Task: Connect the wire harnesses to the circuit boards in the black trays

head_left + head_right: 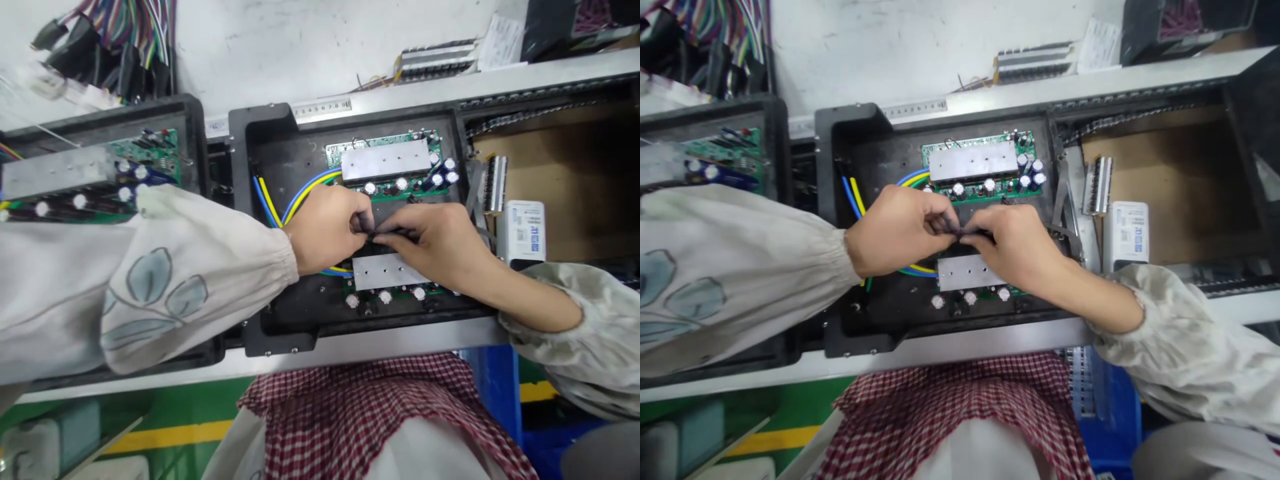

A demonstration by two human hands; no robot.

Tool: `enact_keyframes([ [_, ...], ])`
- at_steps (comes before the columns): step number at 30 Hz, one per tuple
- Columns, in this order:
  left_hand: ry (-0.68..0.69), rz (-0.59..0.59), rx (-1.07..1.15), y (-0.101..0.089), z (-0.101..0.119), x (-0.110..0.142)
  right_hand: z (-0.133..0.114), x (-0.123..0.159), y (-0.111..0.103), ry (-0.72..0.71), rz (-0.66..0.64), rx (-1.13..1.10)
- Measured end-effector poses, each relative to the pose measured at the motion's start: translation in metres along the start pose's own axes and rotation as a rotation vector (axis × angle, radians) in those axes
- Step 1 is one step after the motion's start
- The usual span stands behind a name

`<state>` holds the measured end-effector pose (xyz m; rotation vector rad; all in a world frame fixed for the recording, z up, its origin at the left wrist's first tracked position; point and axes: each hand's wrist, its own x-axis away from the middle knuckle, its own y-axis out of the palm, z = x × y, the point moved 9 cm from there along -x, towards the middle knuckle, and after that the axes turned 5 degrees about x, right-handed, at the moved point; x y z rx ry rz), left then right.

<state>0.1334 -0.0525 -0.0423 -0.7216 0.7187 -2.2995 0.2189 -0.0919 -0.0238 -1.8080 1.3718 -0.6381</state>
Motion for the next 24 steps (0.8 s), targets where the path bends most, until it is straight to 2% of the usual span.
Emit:
enact_keyframes([
  [14,0.025,0.011,-0.022,-0.0005,0.0015,-0.001,0.001,0.0012,-0.0017,0.015,0.018,-0.031],
  [20,0.048,0.044,0.005,-0.0024,0.0029,0.0006,0.0041,0.0019,0.0013,0.072,-0.004,-0.05],
  [24,0.125,0.068,0.021,0.0012,0.0083,0.0029,0.0072,0.0016,0.0015,0.13,-0.023,-0.078],
])
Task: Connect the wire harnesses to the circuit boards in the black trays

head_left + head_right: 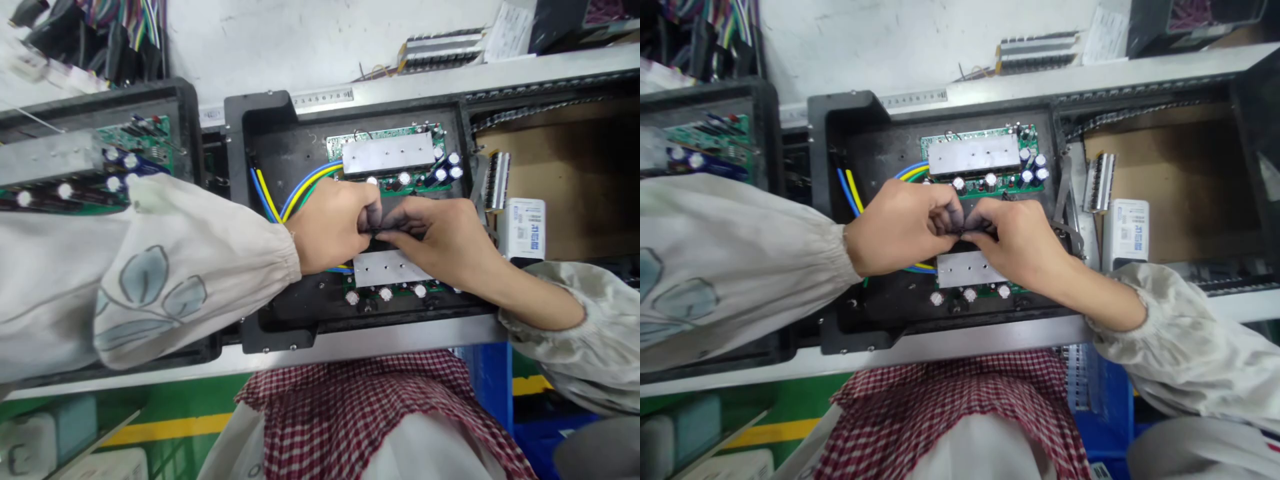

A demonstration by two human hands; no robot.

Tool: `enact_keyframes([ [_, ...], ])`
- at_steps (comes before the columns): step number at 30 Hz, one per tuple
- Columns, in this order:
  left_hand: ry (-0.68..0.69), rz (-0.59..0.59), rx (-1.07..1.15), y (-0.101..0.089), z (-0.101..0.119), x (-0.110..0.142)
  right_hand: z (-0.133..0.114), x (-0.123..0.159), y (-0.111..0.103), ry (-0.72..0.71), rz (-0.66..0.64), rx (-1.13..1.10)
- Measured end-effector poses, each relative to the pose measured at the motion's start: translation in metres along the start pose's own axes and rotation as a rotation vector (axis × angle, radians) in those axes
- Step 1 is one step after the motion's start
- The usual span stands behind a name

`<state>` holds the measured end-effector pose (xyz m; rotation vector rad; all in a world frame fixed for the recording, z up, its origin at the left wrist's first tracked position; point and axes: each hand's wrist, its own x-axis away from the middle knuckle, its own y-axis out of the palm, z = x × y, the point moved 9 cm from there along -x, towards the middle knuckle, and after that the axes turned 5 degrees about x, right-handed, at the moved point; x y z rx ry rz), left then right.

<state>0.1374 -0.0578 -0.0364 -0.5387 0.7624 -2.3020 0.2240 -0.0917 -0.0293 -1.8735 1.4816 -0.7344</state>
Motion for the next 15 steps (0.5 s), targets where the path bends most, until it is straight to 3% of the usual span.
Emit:
enact_keyframes([
  [4,0.048,-0.002,-0.038,0.005,-0.001,-0.006,-0.002,-0.002,-0.003,-0.03,-0.016,-0.002],
  [8,0.08,-0.087,-0.197,0.001,0.009,-0.002,0.003,-0.004,0.0,0.004,-0.084,-0.034],
  [10,0.212,-0.115,-0.351,-0.002,0.029,0.015,0.005,-0.006,0.001,0.021,-0.118,-0.003],
  [13,0.557,-0.131,-0.585,0.006,0.063,0.058,0.005,-0.009,0.002,0.036,-0.147,0.013],
  [15,0.677,-0.14,-0.642,0.015,0.069,0.081,0.007,-0.011,0.005,0.069,-0.193,-0.011],
])
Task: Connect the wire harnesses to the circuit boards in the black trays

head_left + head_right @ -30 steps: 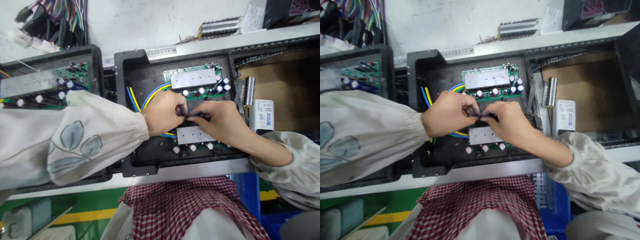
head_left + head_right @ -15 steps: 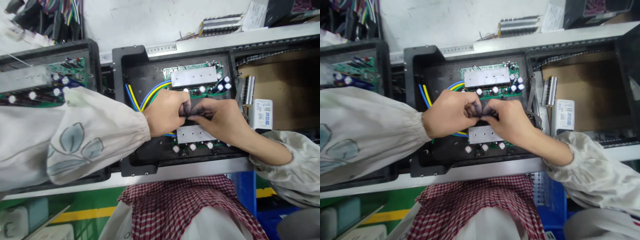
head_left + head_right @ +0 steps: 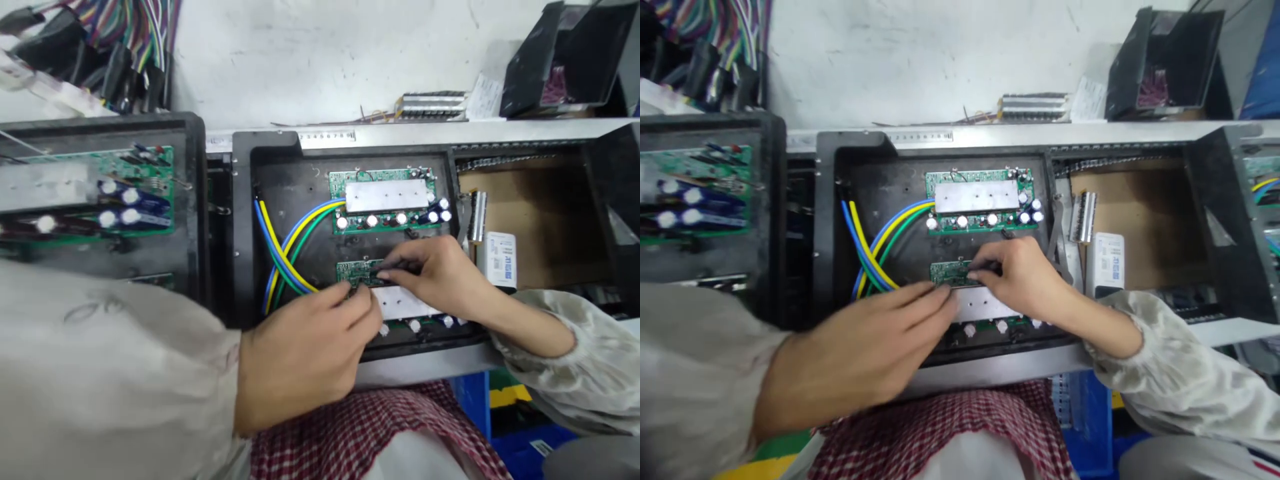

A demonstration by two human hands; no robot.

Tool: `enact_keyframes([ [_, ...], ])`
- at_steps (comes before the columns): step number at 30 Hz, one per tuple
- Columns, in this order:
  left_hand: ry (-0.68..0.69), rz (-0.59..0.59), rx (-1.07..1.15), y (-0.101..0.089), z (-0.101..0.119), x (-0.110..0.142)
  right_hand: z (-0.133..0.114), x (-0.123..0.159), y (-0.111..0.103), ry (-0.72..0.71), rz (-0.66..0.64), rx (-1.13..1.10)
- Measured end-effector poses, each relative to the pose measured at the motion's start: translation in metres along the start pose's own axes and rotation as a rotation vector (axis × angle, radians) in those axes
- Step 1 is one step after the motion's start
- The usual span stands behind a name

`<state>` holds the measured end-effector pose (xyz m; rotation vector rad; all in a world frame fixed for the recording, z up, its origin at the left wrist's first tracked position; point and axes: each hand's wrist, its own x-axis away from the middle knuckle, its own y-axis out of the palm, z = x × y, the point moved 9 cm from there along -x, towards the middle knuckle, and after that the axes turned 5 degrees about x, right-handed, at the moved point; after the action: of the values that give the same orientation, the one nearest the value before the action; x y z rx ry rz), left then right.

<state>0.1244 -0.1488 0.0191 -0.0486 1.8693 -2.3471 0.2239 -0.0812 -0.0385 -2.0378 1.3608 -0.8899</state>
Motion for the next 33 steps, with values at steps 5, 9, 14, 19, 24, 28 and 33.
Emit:
enact_keyframes([
  [5,-0.005,-0.028,0.019,0.013,0.004,0.01,0.002,-0.005,0.004,0.037,-0.105,-0.017],
  [9,0.001,-0.014,0.03,0.01,-0.001,0.009,-0.002,-0.008,0.004,0.01,-0.123,-0.019],
  [14,-0.004,0.01,0.027,0.01,-0.002,0.01,-0.002,-0.008,0.007,0.014,-0.141,-0.03],
  [19,-0.005,0.02,0.047,0.011,-0.003,0.009,-0.004,-0.013,0.009,-0.027,-0.191,-0.015],
  [24,-0.086,0.014,0.067,-0.001,-0.019,0.001,-0.015,-0.019,0.018,-0.13,-0.375,0.113],
  [28,-0.004,0.057,0.093,-0.009,-0.009,-0.003,-0.025,-0.002,-0.025,-0.246,-0.193,0.311],
  [33,0.096,0.012,0.038,0.007,0.016,-0.005,0.006,0.031,-0.072,-0.048,0.147,0.766],
])
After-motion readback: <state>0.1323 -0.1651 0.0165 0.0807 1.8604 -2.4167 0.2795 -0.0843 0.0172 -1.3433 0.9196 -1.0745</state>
